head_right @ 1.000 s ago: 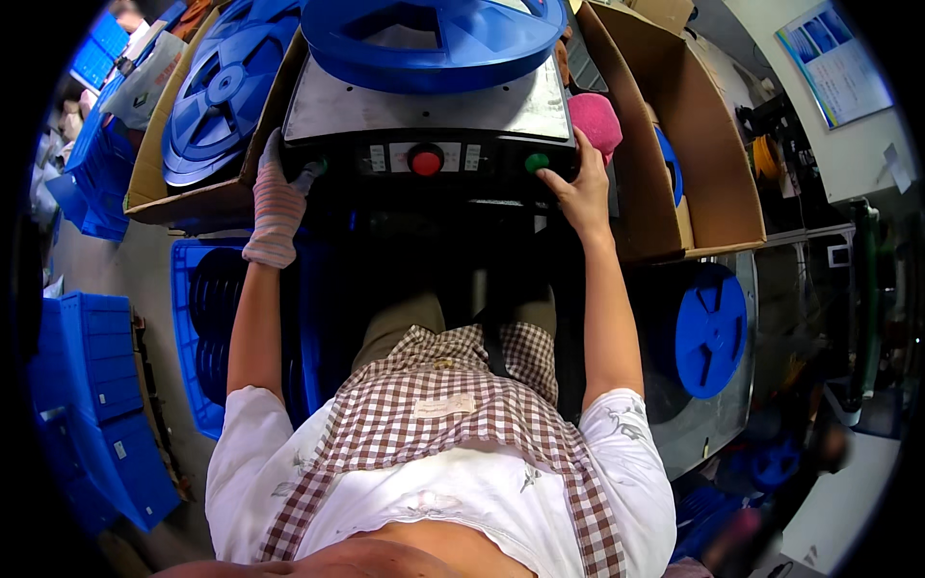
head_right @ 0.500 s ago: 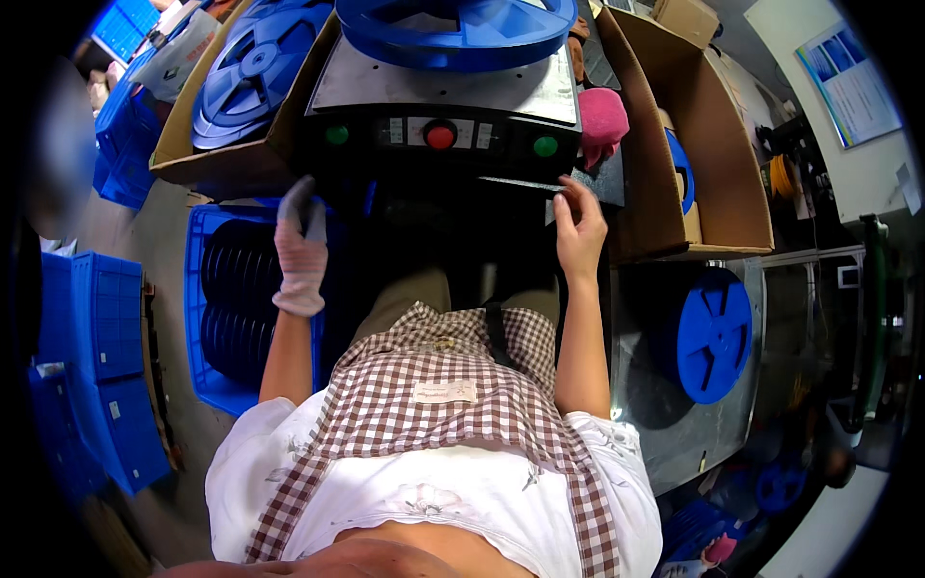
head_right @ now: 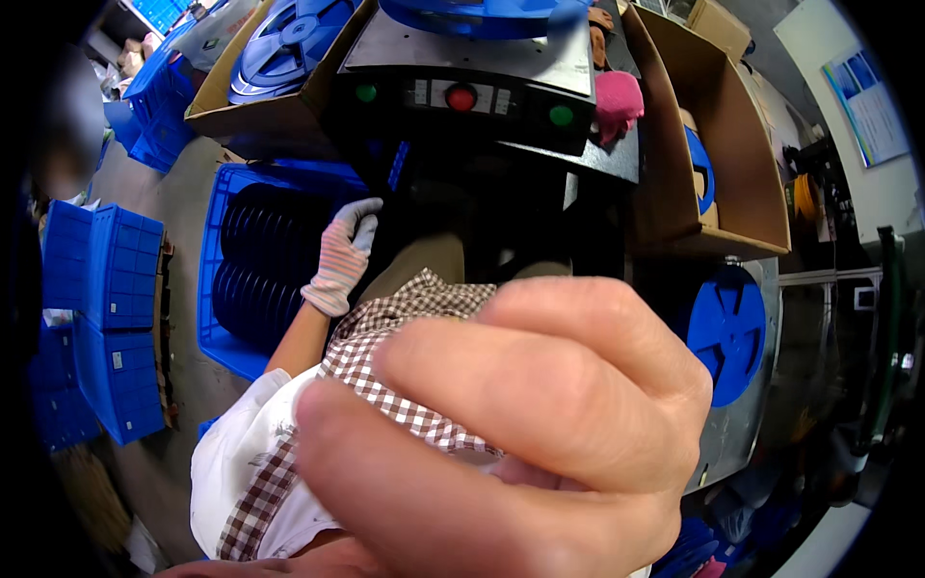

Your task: The person repeatedly picks up blue plastic reels from a blue bin, wipes them with a pink cloth, and places them into a cardboard box. The person also stacks some reels together and continues wiping them before placing them in the box.

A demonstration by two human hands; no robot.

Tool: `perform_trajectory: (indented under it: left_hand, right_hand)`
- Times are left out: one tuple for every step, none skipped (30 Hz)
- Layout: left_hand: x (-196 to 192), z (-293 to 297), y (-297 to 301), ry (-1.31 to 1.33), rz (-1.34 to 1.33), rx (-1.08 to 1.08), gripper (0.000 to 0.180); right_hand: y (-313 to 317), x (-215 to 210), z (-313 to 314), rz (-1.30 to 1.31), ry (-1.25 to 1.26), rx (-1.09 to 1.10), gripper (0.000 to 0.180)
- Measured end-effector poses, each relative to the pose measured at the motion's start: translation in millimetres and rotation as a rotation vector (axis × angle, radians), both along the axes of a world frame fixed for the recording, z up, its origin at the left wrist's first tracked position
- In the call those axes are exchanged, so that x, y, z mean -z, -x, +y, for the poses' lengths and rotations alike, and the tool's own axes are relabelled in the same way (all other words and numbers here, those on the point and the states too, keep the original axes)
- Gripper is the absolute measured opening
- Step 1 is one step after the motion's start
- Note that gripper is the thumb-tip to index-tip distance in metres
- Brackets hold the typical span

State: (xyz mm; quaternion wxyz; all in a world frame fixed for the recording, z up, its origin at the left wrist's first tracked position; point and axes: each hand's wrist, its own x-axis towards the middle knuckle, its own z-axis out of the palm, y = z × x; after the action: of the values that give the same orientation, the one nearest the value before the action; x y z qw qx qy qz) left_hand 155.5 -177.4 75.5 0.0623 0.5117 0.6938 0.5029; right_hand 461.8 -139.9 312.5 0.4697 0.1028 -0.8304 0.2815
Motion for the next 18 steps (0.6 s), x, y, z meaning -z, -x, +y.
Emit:
perform_trajectory:
  left_hand:
    - [-7,7,-3,-0.022,-0.045,0.054,0.020]
    - [-19,14,-8,-0.077,-0.009,0.083,0.020]
    - [-32,23,-8,-0.102,0.056,0.132,0.020]
    - [-42,28,-8,-0.126,0.126,0.166,0.020]
    - [-56,31,-10,-0.147,0.152,0.180,0.020]
    - [-74,36,-13,-0.169,0.175,0.203,0.020]
    - [-85,39,-18,-0.182,0.172,0.213,0.020]
    - [-96,55,-16,-0.310,0.197,0.274,0.022]
    - [-113,72,-15,-0.330,0.377,0.307,0.024]
    - [-135,78,-20,-0.269,0.506,0.279,0.024]
    - [-147,89,-19,-0.343,0.545,0.324,0.024]
    - [-155,108,-15,-0.397,0.636,0.326,0.027]
    - [-164,125,-7,-0.406,0.710,0.292,0.029]
    - [-172,136,-3,-0.414,0.784,0.259,0.031]
    - [-185,140,-8,-0.278,0.828,0.190,0.038]
    - [-202,151,-18,-0.153,0.870,0.137,0.047]
    - [-205,165,-13,-0.122,0.922,0.083,0.044]
    - [-204,178,-7,-0.074,1.018,0.043,0.044]
  right_hand:
    - [-7,0,-2,-0.008,0.002,0.019,0.031]
    - [-13,-1,-4,-0.012,0.002,0.038,0.031]
    - [-20,-3,-6,-0.018,0.010,0.064,0.031]
    - [-26,-1,-7,-0.011,0.014,0.073,0.031]
    - [-31,0,-7,-0.007,0.020,0.070,0.031]
    - [-35,1,-7,-0.006,0.029,0.078,0.031]
    - [-37,1,-10,-0.012,0.030,0.067,0.031]
    - [-39,2,-11,-0.015,0.029,0.062,0.032]
    - [-45,1,-14,-0.015,0.044,0.062,0.032]
    - [-50,1,-14,-0.016,0.052,0.049,0.032]
    - [-53,4,-16,-0.016,0.054,0.030,0.032]
    - [-55,3,-19,-0.036,0.068,0.035,0.033]
    - [-55,3,-18,-0.049,0.095,0.049,0.033]
    - [-52,9,-13,-0.064,0.143,0.106,0.033]
    - [-48,26,-5,-0.069,0.192,0.182,0.034]
    - [-45,50,13,-0.032,0.175,0.251,0.038]
    - [-37,70,29,-0.016,0.142,0.325,0.043]
    - [-30,97,48,0.021,0.129,0.383,0.050]
